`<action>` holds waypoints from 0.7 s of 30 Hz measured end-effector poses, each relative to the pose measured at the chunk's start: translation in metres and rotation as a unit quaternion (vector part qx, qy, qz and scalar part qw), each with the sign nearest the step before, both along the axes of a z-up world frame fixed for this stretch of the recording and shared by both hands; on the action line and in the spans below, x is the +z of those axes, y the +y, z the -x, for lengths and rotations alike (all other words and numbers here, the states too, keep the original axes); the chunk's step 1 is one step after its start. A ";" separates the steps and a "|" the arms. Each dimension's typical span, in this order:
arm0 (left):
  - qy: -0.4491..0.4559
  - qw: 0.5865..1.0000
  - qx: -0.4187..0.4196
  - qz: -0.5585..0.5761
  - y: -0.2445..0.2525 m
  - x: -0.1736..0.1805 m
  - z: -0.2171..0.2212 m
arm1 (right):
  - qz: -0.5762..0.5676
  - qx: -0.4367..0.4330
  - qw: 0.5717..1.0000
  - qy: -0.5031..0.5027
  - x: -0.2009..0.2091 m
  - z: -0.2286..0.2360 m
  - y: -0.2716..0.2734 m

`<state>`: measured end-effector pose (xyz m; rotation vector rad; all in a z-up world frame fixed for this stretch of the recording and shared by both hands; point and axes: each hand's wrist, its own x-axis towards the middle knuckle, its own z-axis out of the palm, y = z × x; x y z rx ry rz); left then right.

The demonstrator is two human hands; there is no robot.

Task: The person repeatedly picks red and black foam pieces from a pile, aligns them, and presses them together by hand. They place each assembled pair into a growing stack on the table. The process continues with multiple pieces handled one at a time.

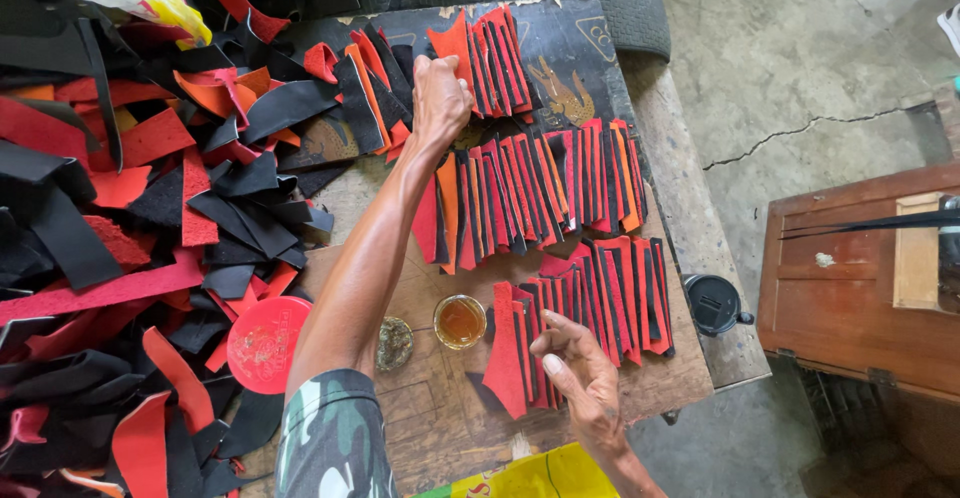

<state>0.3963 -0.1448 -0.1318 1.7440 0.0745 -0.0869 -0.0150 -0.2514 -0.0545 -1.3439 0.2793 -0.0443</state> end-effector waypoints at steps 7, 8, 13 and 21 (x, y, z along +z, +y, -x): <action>-0.218 0.945 0.063 -0.234 0.088 0.044 -0.016 | -0.008 0.007 1.000 -0.001 0.003 0.004 0.004; -0.071 0.968 0.064 -0.233 0.109 0.052 -0.016 | -0.004 0.011 1.000 -0.003 0.006 0.003 0.005; -0.032 0.939 0.073 -0.335 0.152 0.059 0.029 | 0.245 0.063 0.964 -0.079 0.033 -0.011 0.018; -0.078 0.932 0.072 -0.346 0.130 0.031 0.043 | 0.571 0.228 0.750 -0.244 0.075 -0.079 0.035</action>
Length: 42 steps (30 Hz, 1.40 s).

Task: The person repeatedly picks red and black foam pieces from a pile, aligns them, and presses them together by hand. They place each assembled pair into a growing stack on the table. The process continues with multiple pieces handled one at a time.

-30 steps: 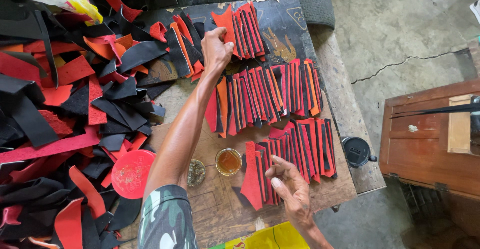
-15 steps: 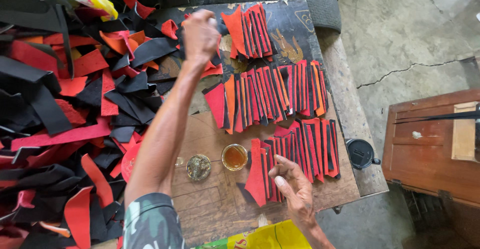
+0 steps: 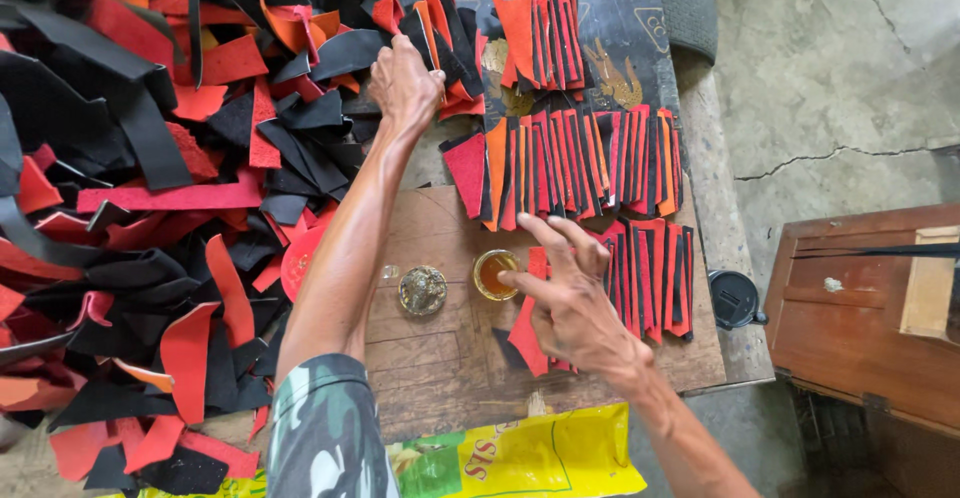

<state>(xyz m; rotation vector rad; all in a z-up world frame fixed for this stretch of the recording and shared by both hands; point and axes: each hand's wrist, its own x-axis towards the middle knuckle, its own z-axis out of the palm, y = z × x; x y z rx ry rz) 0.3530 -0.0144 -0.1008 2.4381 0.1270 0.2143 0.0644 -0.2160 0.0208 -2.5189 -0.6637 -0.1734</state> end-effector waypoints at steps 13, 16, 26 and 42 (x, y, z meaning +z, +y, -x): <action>-0.051 0.997 0.010 0.064 0.002 -0.019 -0.002 | 0.109 0.056 0.990 0.069 -0.002 -0.024 0.019; -0.062 0.995 0.007 0.073 0.007 -0.023 -0.003 | 0.060 0.044 0.996 0.050 0.009 -0.016 0.011; -0.089 0.984 0.010 0.155 0.011 -0.023 -0.008 | 0.036 0.045 0.998 0.037 0.013 -0.009 0.009; -0.007 0.851 -0.175 0.495 0.066 0.132 0.222 | 0.072 0.013 0.997 0.011 0.007 0.005 0.020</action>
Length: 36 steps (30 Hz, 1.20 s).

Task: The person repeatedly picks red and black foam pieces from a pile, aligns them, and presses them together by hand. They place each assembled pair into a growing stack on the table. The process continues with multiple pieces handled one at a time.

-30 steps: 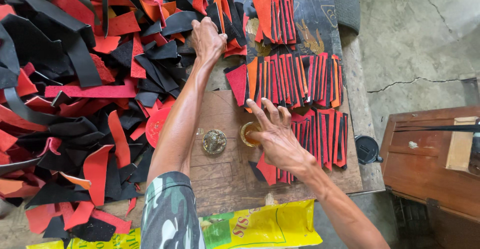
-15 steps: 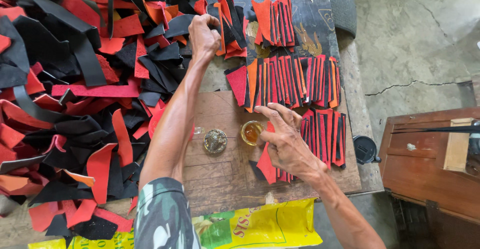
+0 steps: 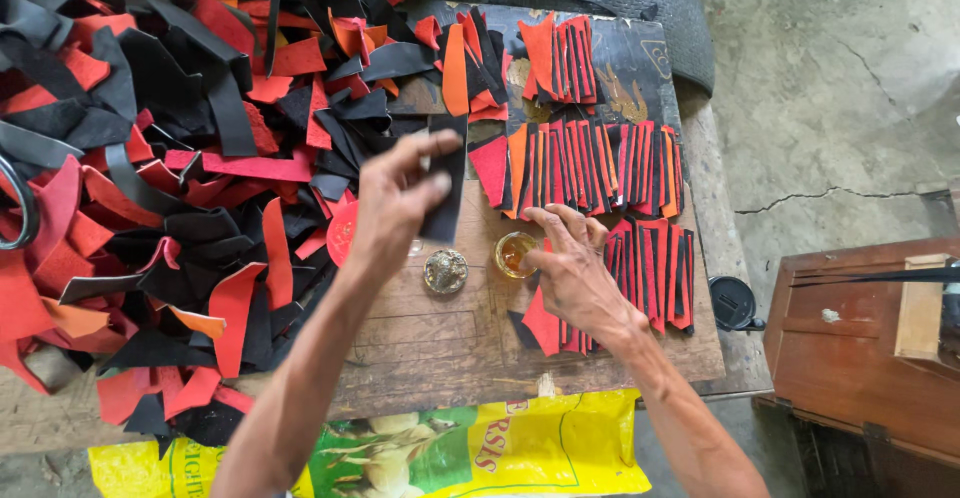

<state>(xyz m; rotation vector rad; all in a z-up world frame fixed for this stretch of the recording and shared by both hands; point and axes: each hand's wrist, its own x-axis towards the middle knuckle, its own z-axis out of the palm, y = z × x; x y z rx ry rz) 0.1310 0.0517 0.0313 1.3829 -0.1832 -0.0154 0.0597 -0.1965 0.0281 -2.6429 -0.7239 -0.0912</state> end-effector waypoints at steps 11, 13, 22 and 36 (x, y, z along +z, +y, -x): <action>0.135 0.968 -0.046 0.208 -0.025 -0.025 0.119 | -0.129 -0.048 0.990 -0.029 0.012 0.014 0.004; 0.091 0.967 -0.063 0.229 -0.032 -0.027 0.127 | -0.395 -0.084 0.913 0.052 0.009 0.037 0.020; 0.051 0.981 -0.065 0.173 -0.053 -0.011 0.139 | -0.473 -0.113 0.873 0.021 0.001 0.067 0.042; 0.044 0.976 -0.072 0.199 -0.056 -0.016 0.132 | -0.389 -0.079 0.914 -0.083 -0.001 0.067 0.030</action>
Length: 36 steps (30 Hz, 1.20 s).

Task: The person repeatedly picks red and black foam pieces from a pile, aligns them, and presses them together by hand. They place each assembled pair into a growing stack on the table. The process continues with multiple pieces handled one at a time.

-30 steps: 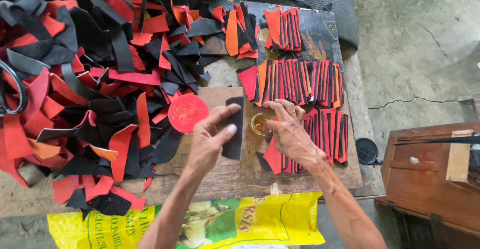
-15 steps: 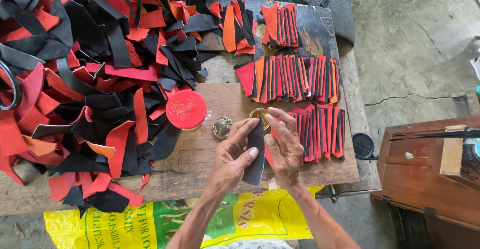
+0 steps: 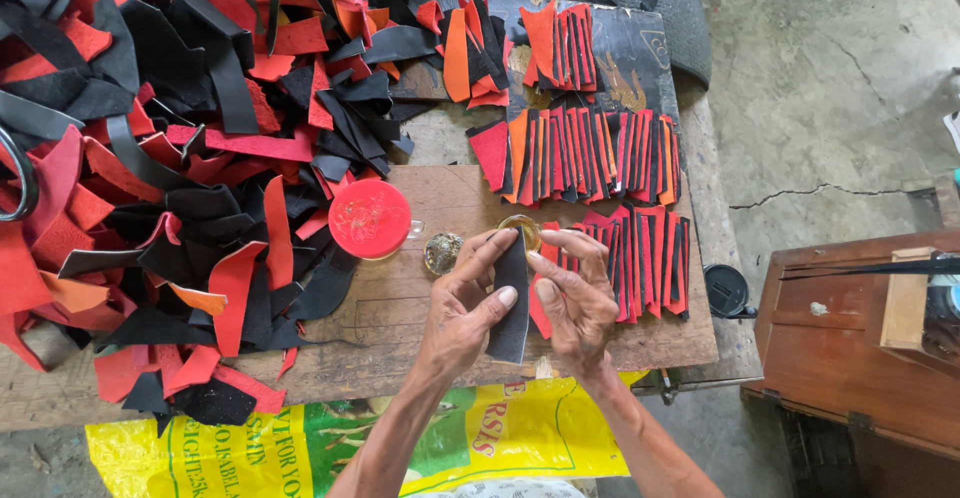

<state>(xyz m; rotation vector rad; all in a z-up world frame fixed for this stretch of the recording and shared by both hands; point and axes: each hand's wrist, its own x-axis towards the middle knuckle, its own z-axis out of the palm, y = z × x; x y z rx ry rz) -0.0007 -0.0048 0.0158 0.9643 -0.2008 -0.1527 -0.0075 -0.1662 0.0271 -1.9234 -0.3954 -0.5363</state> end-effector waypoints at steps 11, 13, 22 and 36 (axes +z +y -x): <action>-0.001 1.000 0.006 -0.009 -0.001 0.001 -0.001 | 0.057 -0.012 0.998 -0.015 0.008 -0.003 -0.001; 0.001 1.000 0.015 -0.006 0.001 0.001 -0.003 | 0.084 -0.024 0.995 -0.043 0.010 0.005 0.000; 0.004 0.999 0.023 0.033 -0.003 0.001 -0.003 | 0.106 -0.031 0.993 -0.048 0.016 0.010 0.001; 0.000 1.000 0.024 0.017 -0.001 -0.002 -0.004 | 0.124 -0.037 0.989 -0.070 0.016 0.011 -0.003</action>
